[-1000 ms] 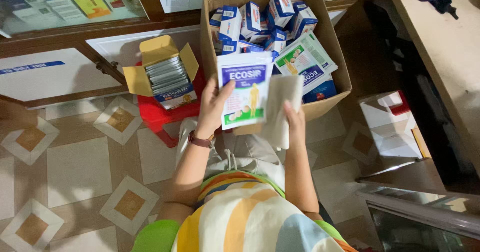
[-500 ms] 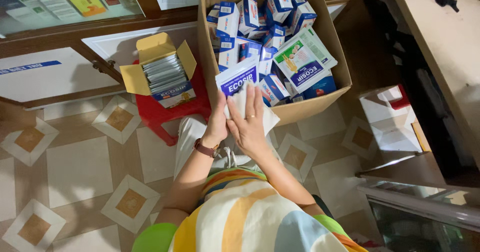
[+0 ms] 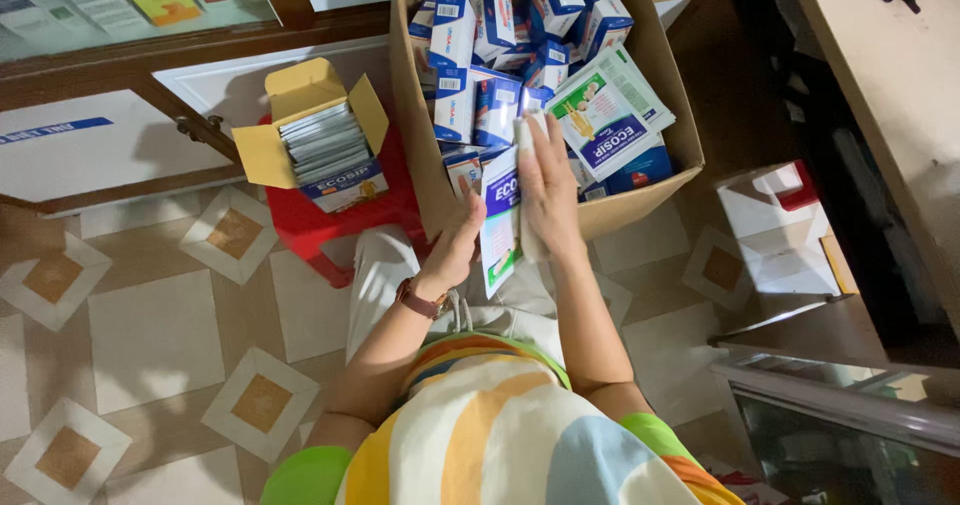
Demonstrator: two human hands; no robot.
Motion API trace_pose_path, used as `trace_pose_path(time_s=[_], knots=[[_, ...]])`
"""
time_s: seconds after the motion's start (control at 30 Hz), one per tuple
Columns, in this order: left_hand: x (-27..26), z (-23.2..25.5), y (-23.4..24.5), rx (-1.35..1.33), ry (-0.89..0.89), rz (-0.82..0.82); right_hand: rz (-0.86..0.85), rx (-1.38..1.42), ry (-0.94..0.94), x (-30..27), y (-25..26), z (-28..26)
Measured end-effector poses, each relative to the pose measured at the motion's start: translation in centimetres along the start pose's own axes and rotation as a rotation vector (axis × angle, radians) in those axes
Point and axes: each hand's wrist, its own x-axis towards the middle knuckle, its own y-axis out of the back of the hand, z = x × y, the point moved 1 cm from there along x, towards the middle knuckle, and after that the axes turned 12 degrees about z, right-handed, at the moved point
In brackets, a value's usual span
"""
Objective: The person sits in a chair and wipes small product boxes with a white cloth. They pick up boxes from a large cardboard container, wipe them, and place them into a smaller box on a red stool. The person also wipes the inside of the large cardboard box.
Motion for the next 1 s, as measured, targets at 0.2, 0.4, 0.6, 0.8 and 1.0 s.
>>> trace_pose_path(time_s=[0.2,0.4,0.6,0.8,1.0], knots=[[0.6,1.6,-1.2,-0.156,0.132,-0.022,-0.039,0.367,-0.282,-0.4,2.0,1.6],[2.9,9.0,-1.8,0.827,-0.457,-0.062,-0.022,0.425,-0.203,-1.7,4.2,2.9],[2.1,13.9,-5.2,1.319,-0.771,-0.182,-0.049,0.022,0.237,-2.9,5.6,3.4],[1.3,15.4,-4.5,1.352,-0.827,-0.198,0.008,0.396,-0.161,-2.8,6.2,2.8],[1.6,18.8,0.0,1.385,-0.875,-0.075,0.230,0.616,-0.323,-1.0,5.3,2.1]])
